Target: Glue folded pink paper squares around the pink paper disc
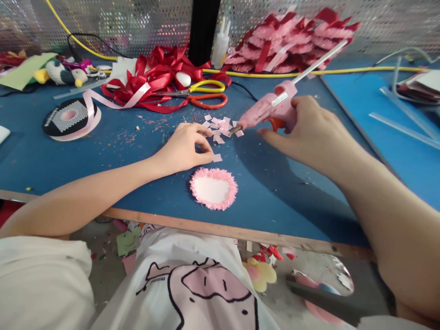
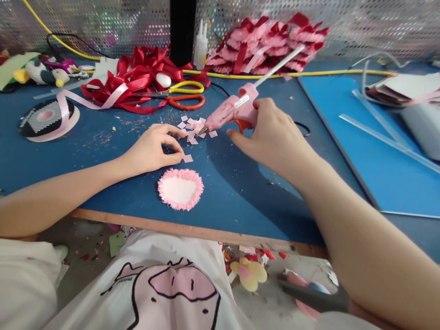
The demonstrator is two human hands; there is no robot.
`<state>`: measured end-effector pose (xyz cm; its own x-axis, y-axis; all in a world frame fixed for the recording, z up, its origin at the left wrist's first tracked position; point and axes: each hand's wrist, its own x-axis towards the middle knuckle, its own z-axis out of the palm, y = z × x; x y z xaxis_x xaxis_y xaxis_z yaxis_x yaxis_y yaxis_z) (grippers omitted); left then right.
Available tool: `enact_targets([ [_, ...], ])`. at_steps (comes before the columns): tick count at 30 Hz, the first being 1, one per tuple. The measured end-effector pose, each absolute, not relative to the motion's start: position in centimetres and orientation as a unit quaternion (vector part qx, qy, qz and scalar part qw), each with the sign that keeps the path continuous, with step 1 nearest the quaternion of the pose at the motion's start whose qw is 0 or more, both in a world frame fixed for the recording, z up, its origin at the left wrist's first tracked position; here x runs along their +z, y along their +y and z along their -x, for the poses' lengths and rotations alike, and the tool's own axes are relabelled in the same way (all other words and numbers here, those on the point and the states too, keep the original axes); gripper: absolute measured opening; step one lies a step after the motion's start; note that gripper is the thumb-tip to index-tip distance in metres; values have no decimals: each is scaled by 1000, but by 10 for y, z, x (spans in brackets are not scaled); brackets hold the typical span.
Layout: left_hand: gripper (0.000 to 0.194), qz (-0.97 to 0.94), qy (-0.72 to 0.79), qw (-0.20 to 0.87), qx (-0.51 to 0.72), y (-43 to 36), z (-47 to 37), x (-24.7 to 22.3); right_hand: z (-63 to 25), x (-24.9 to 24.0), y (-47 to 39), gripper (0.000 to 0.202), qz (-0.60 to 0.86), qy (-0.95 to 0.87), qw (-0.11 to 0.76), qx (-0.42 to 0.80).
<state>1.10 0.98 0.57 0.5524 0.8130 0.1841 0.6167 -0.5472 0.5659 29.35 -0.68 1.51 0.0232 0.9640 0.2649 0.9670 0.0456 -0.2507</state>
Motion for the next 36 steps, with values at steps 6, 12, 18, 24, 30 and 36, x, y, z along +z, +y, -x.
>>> enact_targets([
  [6, 8, -865, 397, 194, 240, 7, -11, 3, -290, 9, -8, 30, 572, -799, 184, -38],
  [12, 12, -875, 380, 163, 253, 2, -12, 3, -284, 10, -11, 30, 577, -797, 174, -38],
  [18, 12, -878, 373, 155, 257, 1, -12, 4, -288, 8, -8, 29, 558, -804, 199, -54],
  [24, 13, -876, 378, 158, 255, 2, -12, 4, -289, 6, -8, 30, 556, -806, 195, -54],
  [30, 13, -875, 380, 160, 254, 2, -12, 3, -287, 6, -10, 29, 565, -799, 203, -47],
  [36, 13, -877, 379, 156, 250, 2, -12, 4, -284, 9, -11, 27, 575, -792, 204, -38],
])
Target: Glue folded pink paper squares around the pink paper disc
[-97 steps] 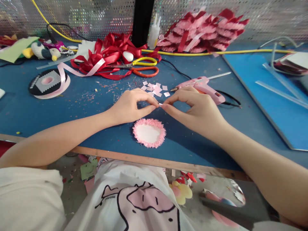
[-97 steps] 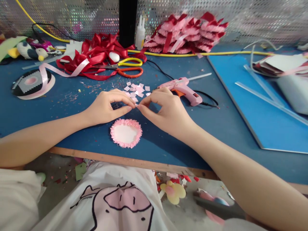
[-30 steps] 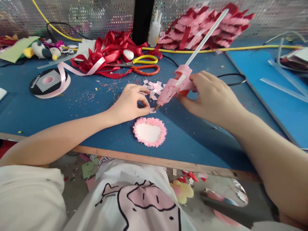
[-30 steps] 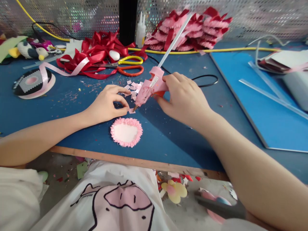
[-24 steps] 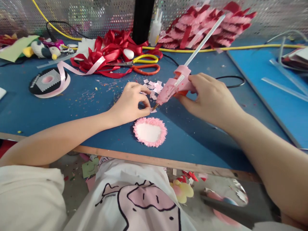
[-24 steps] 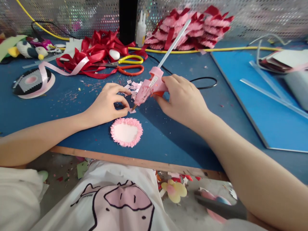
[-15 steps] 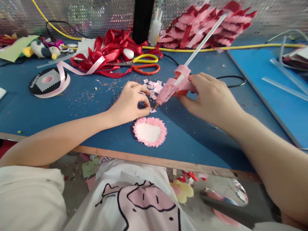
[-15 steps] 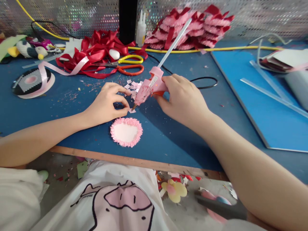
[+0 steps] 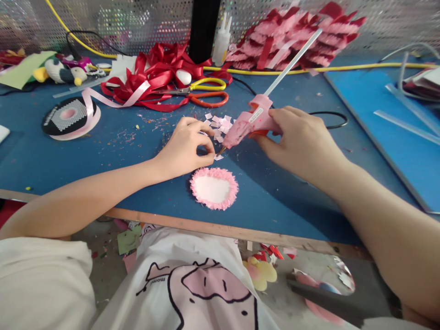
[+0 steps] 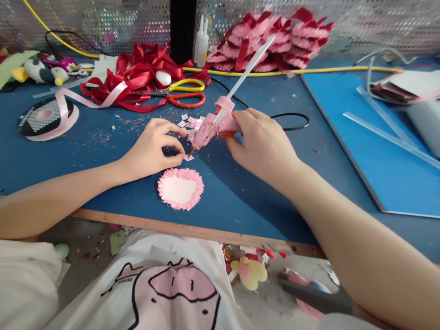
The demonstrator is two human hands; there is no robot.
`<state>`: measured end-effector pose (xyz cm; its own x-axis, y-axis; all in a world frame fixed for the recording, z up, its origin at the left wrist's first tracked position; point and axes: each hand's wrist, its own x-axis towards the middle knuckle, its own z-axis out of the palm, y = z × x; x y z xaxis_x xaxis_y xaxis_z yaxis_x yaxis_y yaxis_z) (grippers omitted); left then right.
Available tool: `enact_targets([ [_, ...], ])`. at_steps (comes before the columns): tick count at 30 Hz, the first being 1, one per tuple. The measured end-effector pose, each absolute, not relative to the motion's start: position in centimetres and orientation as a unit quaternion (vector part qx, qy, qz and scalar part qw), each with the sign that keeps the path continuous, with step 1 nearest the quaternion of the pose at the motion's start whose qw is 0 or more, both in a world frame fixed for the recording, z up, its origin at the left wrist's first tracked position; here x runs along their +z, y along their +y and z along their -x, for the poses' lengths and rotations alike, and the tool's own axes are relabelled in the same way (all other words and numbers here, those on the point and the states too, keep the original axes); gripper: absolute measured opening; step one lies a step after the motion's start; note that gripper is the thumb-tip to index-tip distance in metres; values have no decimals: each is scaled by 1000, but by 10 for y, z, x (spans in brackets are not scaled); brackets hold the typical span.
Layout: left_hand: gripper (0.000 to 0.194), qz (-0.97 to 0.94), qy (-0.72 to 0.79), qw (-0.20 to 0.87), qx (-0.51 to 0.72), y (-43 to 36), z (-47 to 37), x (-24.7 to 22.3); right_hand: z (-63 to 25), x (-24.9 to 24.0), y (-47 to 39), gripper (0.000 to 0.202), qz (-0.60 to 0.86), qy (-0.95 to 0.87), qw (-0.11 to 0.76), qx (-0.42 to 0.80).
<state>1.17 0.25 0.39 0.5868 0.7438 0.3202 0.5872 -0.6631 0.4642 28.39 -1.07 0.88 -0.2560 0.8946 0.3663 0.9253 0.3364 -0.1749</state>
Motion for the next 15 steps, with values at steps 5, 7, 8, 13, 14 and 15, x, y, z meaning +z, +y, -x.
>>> enact_targets([
  [5, 13, -876, 382, 156, 250, 2, -12, 4, -286, 8, -9, 30, 563, -797, 214, -47],
  [7, 13, -876, 383, 157, 249, 3, -12, 4, -288, 7, -9, 28, 560, -799, 214, -53],
  [8, 13, -876, 382, 158, 249, 3, -12, 4, -288, 7, -9, 25, 560, -799, 211, -58],
  [13, 12, -876, 380, 160, 248, 4, -12, 3, -287, 4, -13, 12, 556, -801, 188, -114],
  [14, 12, -877, 381, 159, 248, 4, -12, 3, -285, 3, -14, 15, 554, -799, 191, -137],
  [15, 11, -877, 382, 159, 246, 4, -12, 3, -284, 2, -16, 18, 552, -793, 198, -163],
])
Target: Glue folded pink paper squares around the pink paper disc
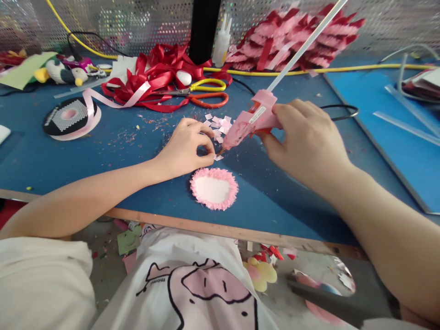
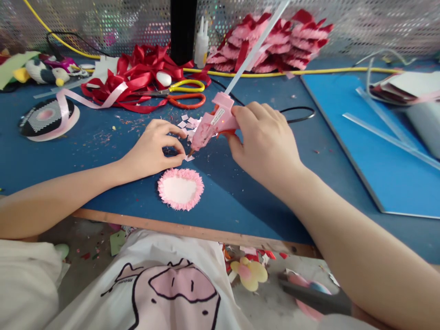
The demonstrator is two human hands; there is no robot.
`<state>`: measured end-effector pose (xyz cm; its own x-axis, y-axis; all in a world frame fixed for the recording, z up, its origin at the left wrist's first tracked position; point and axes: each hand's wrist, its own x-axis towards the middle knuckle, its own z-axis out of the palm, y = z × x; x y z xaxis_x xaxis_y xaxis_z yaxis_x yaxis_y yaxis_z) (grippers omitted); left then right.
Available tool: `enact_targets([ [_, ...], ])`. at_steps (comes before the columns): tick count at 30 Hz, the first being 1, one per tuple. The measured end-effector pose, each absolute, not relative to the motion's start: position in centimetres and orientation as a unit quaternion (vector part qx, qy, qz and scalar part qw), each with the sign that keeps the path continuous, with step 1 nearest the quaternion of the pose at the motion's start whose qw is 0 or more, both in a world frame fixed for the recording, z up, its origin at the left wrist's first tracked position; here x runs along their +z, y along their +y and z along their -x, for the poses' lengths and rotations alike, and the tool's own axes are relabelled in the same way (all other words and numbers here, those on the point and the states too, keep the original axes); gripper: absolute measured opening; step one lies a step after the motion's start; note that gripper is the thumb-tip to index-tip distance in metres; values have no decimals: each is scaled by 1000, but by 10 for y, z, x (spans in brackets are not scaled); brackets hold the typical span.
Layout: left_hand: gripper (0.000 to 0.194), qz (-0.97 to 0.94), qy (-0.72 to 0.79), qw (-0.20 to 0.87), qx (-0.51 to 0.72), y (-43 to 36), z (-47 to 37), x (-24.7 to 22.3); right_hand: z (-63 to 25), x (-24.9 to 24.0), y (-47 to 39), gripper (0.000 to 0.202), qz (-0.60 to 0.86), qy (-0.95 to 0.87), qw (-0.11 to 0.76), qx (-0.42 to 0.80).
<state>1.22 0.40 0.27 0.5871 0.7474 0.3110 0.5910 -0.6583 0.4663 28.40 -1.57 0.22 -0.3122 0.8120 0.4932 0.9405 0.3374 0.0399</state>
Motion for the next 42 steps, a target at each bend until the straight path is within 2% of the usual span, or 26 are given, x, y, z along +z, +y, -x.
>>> enact_targets([
  [8, 8, -878, 381, 169, 235, 6, -11, 1, -278, 5, -29, 36, 471, -771, 302, -304],
  [13, 10, -889, 352, 164, 244, 6, -13, 0, -293, 1, -21, 42, 561, -735, 293, -244],
  [17, 11, -896, 311, 173, 266, 4, -11, 3, -328, -32, 12, 49, 636, -699, 259, -198],
  [22, 7, -887, 248, 246, 301, 5, -7, 2, -357, -65, 36, 34, 664, -709, 210, -114],
  [25, 7, -880, 213, 273, 326, 6, -6, 0, -344, -56, 29, 39, 684, -682, 226, -126],
  [27, 7, -873, 208, 285, 336, 5, -8, -2, -326, -40, 17, 55, 658, -674, 290, -169],
  [28, 8, -869, 210, 291, 340, 4, -9, -2, -316, -30, 10, 54, 617, -696, 319, -182],
  [30, 10, -859, 220, 305, 348, 1, -11, -2, -298, -11, -6, 37, 519, -759, 352, -175],
  [33, 13, -842, 232, 318, 370, -3, -14, -1, -279, 7, -26, 17, 413, -827, 354, -145],
  [42, 21, -808, 225, 345, 422, -4, -17, -7, -254, 1, -44, 10, 370, -828, 406, -111],
])
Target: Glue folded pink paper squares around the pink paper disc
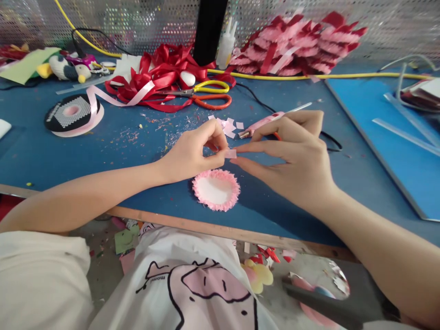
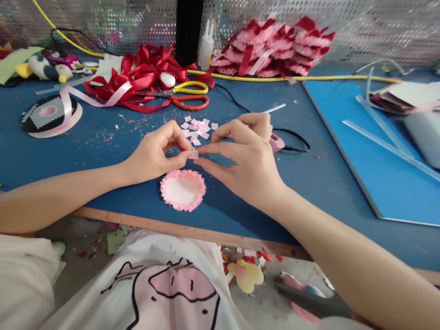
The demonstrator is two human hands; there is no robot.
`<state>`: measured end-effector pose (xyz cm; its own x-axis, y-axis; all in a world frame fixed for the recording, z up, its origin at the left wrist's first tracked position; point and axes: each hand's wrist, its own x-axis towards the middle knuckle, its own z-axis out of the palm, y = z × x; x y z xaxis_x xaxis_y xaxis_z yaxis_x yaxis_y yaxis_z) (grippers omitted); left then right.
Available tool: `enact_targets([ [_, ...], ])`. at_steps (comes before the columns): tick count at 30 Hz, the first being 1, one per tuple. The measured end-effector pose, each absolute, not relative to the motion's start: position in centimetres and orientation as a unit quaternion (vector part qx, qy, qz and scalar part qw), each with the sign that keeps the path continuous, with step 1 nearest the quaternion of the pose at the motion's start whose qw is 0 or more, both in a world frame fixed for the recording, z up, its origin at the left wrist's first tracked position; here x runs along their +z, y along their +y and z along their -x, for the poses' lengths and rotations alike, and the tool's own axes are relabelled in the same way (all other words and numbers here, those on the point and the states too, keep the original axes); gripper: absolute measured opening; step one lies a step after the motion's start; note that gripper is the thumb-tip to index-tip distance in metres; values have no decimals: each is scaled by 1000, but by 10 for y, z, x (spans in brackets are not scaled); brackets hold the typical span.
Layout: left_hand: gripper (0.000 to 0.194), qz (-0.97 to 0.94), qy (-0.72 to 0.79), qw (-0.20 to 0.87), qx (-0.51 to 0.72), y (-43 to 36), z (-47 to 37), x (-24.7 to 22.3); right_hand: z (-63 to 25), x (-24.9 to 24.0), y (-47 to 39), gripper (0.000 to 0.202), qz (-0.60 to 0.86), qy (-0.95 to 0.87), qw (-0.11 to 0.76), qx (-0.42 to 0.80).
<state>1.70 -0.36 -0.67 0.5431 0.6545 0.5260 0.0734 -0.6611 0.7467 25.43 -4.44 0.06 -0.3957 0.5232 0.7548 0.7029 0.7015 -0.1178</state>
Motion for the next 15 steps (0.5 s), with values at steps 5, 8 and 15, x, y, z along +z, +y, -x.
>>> enact_targets([
  [5, 20, -812, 224, 335, 422, -4, -18, -6, -250, 1, -46, 6, 362, -825, 420, -110],
  [8, 19, -811, 222, 340, 422, -5, -18, -6, -250, 2, -46, 5, 358, -827, 419, -109],
  [15, 37, -817, 240, 365, 376, -4, -13, -3, -253, 11, -49, 7, 367, -819, 428, -106],
])
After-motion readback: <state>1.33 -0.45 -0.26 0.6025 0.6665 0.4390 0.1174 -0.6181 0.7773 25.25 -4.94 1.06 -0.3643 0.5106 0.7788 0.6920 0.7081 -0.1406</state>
